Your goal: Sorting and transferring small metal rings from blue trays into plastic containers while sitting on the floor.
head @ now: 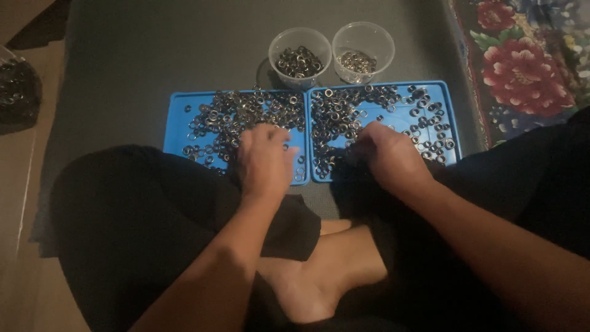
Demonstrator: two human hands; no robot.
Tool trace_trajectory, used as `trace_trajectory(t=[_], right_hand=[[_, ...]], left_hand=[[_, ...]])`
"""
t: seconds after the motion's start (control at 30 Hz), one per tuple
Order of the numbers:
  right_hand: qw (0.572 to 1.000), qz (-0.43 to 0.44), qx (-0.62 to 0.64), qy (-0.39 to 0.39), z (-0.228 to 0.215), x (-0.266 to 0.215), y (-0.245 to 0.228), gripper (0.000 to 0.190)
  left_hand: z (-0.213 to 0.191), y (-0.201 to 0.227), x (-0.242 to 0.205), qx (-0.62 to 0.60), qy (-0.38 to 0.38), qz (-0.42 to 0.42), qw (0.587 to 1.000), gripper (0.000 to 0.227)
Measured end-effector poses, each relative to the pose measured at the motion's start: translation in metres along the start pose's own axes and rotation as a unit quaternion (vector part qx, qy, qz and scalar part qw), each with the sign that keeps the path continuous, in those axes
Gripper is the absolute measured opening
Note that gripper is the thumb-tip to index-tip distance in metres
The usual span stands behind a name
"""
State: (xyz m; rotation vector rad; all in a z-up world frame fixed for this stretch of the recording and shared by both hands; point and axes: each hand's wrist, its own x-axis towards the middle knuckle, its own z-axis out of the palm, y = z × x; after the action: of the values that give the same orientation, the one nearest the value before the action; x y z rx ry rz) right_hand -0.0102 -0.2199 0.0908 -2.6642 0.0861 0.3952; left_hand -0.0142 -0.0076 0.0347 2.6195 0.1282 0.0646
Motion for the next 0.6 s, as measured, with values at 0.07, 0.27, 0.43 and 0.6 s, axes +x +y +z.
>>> trace_trajectory(t=[0.07, 0.27, 0.43, 0.6], right_hand=[[0.999, -0.020, -0.017, -0.026, 0.002, 0.000, -0.002, 0.024], [0.980, -0.200, 0.003, -0.003, 0.006, -0.006, 0.004, 0.022], [0.978, -0.205, 0.030, -0.014, -0.001, -0.015, -0.005, 0.021], [0.978, -0.200, 0.038, -0.047, 0.002, -0.008, -0.001, 0.023]], left_hand=[[-0.002, 0.004, -0.005, 0.002, 0.010, 0.150, 0.989, 0.027], [0.008, -0.009, -0.008, -0.001, -0.042, 0.268, 0.962, 0.017], [0.014, -0.003, -0.006, 0.007, 0.000, 0.302, 0.953, 0.023], [0.015, -0.003, -0.003, 0.001, 0.011, 0.314, 0.949, 0.022]])
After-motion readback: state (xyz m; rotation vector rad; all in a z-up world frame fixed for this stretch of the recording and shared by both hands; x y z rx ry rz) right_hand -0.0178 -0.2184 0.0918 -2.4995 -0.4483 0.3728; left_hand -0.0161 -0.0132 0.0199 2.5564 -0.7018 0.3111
